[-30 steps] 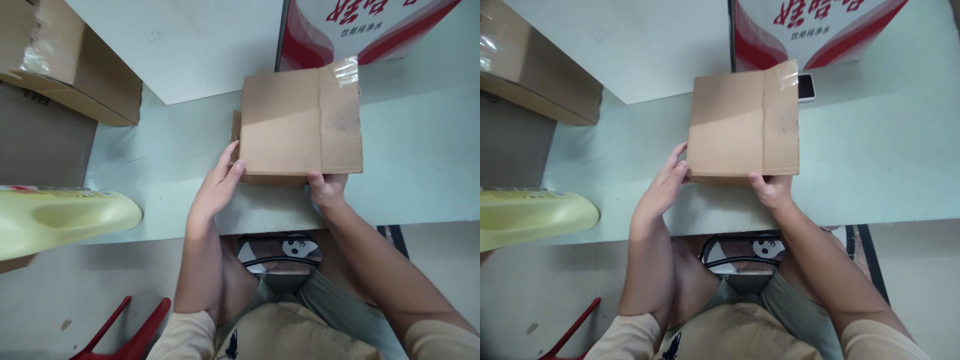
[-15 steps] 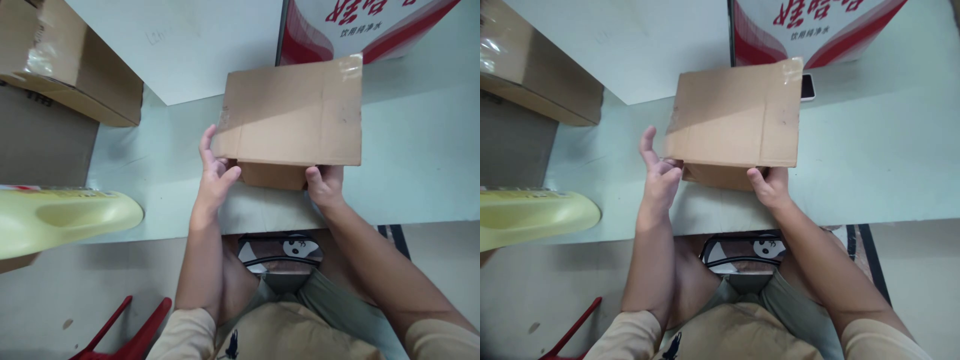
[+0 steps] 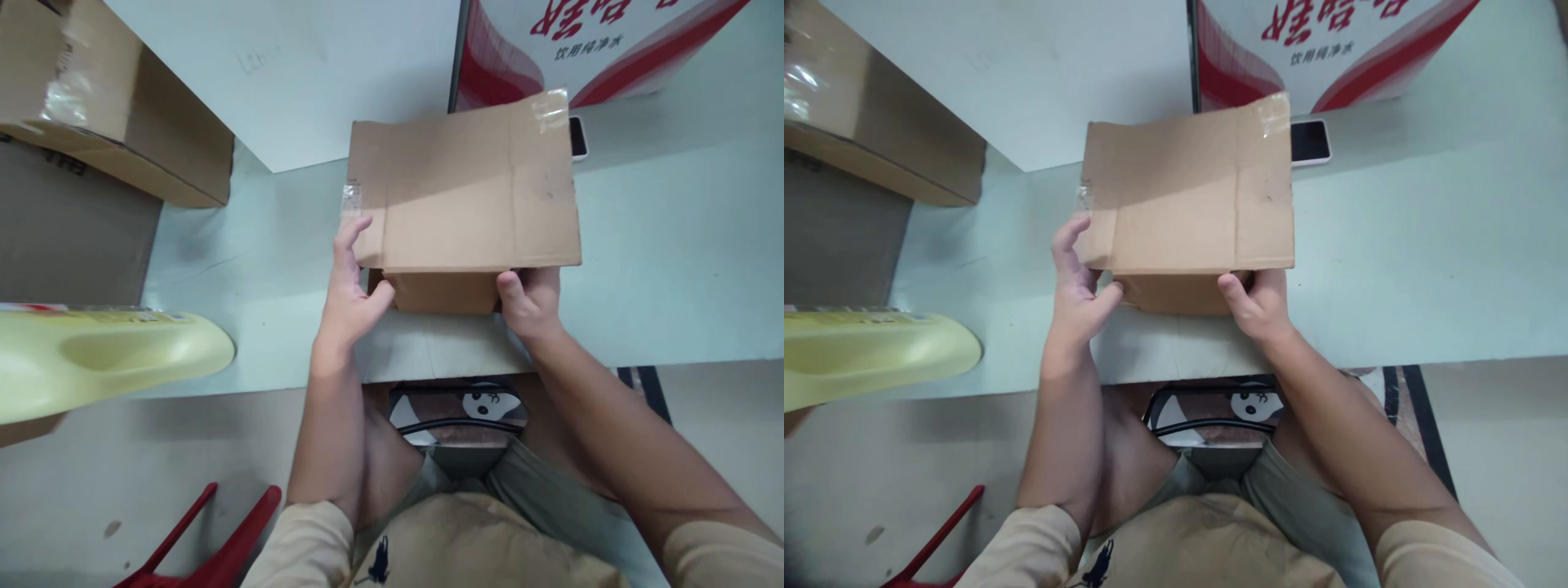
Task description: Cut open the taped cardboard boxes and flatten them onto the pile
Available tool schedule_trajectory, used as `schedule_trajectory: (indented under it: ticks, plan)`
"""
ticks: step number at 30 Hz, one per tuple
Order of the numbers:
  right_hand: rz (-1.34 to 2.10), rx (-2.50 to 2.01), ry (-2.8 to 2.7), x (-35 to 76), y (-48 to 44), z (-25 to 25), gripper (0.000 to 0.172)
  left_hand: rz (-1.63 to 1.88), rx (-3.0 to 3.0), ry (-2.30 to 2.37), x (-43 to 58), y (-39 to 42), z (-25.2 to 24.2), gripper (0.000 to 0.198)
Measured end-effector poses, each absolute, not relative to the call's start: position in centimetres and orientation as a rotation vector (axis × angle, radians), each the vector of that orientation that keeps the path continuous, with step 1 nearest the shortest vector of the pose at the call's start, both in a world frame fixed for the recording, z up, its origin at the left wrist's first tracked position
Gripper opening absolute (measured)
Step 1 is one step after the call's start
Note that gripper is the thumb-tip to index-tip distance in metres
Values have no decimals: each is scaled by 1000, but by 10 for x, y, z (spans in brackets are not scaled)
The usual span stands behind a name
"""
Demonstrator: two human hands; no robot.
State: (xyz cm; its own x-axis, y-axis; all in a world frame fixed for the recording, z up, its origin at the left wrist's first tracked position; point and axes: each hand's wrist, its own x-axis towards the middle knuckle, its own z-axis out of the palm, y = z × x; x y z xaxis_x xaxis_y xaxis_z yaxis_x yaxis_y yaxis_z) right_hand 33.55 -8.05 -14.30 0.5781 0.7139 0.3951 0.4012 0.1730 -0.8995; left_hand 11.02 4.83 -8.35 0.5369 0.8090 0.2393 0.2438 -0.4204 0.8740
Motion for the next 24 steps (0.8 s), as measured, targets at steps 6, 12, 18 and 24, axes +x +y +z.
schedule_trajectory:
  ticks: [6,12,18,24]
  plan:
    - [266,-1511,-885,340,-79,-138,64,822,1853,939,104,52,-84,73]
    - [333,-1417,-759,346,-79,-135,56,883,1640,982,103,53,-78,97]
    - [346,-1407,-701,350,-78,-137,38,1034,1446,1097,100,63,-75,59]
    - [362,-1375,-790,357,-81,-140,47,998,1589,1153,92,73,-86,46]
